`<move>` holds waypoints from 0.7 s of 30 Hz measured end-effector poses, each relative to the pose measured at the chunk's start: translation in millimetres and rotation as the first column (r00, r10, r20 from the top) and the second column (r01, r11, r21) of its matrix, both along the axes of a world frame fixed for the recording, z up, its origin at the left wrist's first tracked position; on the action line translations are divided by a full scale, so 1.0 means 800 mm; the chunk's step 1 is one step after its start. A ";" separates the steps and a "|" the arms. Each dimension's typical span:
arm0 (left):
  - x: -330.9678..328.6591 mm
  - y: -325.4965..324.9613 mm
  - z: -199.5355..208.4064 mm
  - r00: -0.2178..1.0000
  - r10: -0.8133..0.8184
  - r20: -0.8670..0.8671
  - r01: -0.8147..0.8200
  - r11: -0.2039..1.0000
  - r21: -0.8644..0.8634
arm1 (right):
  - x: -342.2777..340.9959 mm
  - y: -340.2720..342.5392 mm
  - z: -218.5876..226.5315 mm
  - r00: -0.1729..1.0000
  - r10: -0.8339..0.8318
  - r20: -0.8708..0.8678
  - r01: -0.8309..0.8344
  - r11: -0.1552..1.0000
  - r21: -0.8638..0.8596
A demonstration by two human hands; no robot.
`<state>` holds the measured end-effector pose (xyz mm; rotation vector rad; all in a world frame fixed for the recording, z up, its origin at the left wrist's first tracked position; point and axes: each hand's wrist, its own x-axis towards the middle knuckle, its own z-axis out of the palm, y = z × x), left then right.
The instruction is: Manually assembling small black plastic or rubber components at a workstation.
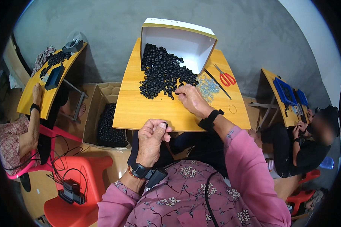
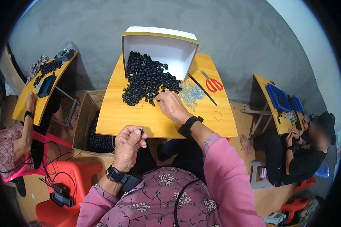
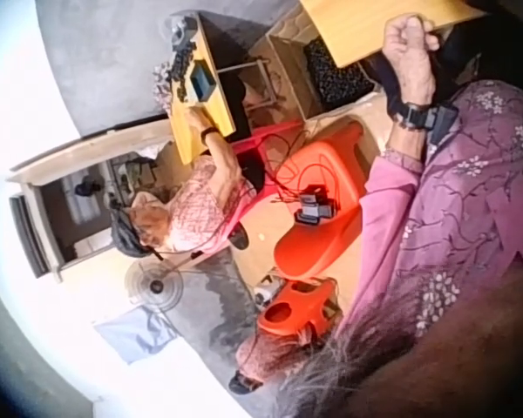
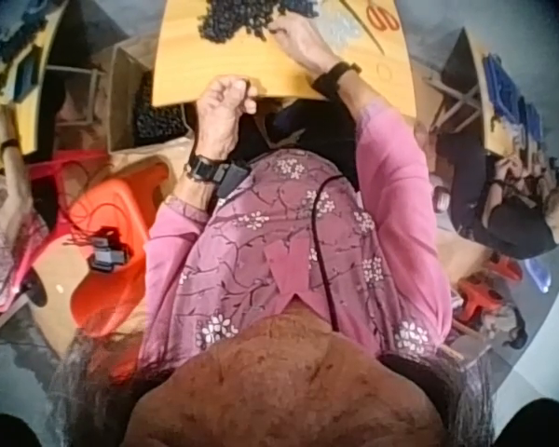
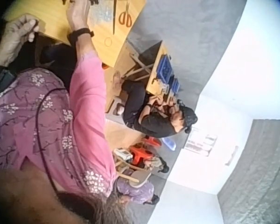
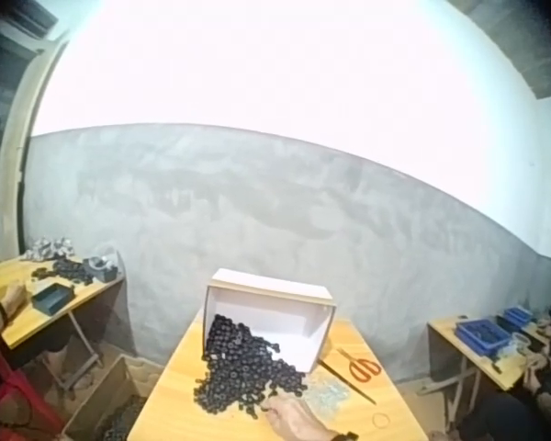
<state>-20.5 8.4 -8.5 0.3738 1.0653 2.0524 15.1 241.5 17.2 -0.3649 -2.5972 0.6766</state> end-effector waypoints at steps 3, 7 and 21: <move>0.002 0.000 -0.001 1.000 0.006 -0.003 -0.006 1.000 -0.004 | -0.002 -0.012 0.006 1.000 0.024 0.013 -0.023 0.999 -0.046; 0.001 0.000 -0.004 1.000 -0.014 -0.022 0.014 1.000 -0.011 | -0.010 -0.010 0.004 0.996 0.021 0.083 -0.020 1.000 -0.008; -0.002 0.001 -0.001 0.998 0.062 -0.021 -0.062 0.998 0.022 | 0.050 -0.067 0.026 0.991 0.131 0.024 -0.072 0.679 -0.730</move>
